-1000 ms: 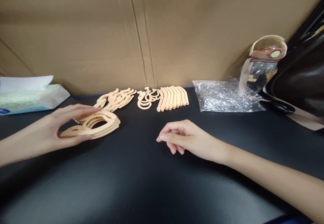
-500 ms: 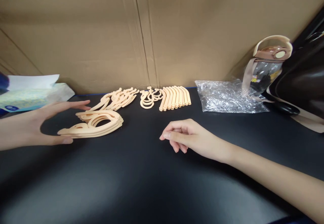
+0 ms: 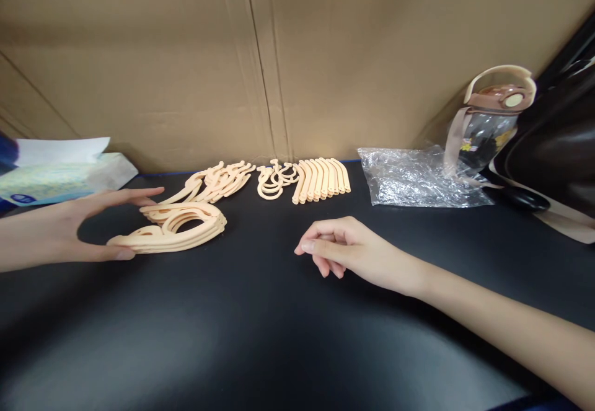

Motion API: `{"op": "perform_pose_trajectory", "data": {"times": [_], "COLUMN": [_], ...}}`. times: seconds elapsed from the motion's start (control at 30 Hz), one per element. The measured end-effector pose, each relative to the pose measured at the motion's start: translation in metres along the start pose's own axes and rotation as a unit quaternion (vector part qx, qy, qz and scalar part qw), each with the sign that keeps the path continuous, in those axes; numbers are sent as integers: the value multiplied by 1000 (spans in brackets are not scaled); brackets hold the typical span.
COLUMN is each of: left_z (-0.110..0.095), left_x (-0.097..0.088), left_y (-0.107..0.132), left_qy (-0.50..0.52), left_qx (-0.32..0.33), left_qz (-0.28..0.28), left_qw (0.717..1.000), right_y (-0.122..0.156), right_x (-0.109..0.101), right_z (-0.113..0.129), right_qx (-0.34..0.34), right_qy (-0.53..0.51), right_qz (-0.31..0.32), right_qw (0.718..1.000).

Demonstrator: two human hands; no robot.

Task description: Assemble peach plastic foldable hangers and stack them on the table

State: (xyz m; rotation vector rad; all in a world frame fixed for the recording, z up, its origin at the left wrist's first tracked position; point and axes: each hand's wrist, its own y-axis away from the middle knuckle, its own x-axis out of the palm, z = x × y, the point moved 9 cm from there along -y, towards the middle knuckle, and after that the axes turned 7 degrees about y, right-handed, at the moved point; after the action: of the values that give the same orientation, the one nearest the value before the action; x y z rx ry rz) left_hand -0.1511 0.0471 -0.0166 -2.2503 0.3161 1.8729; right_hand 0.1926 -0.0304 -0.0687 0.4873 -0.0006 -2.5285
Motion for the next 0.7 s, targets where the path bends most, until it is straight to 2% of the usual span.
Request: {"op": "perform_pose_trajectory", "data": {"times": [0.1, 0.67, 0.7], "left_z": [0, -6, -6], "left_x": [8, 6, 3], "left_y": [-1, 0, 0], "left_qy": [25, 19, 13], "left_qx": [20, 15, 11], "left_qz": [48, 54, 36], "left_qw": [998, 998, 999], "right_y": [0, 1, 1], "right_x": [0, 0, 0], "right_z": [0, 0, 0], "right_qx": [3, 10, 10], "right_qy": [1, 15, 15], "right_qz": [-1, -2, -2], "right_qw": [1000, 1000, 1000]}}
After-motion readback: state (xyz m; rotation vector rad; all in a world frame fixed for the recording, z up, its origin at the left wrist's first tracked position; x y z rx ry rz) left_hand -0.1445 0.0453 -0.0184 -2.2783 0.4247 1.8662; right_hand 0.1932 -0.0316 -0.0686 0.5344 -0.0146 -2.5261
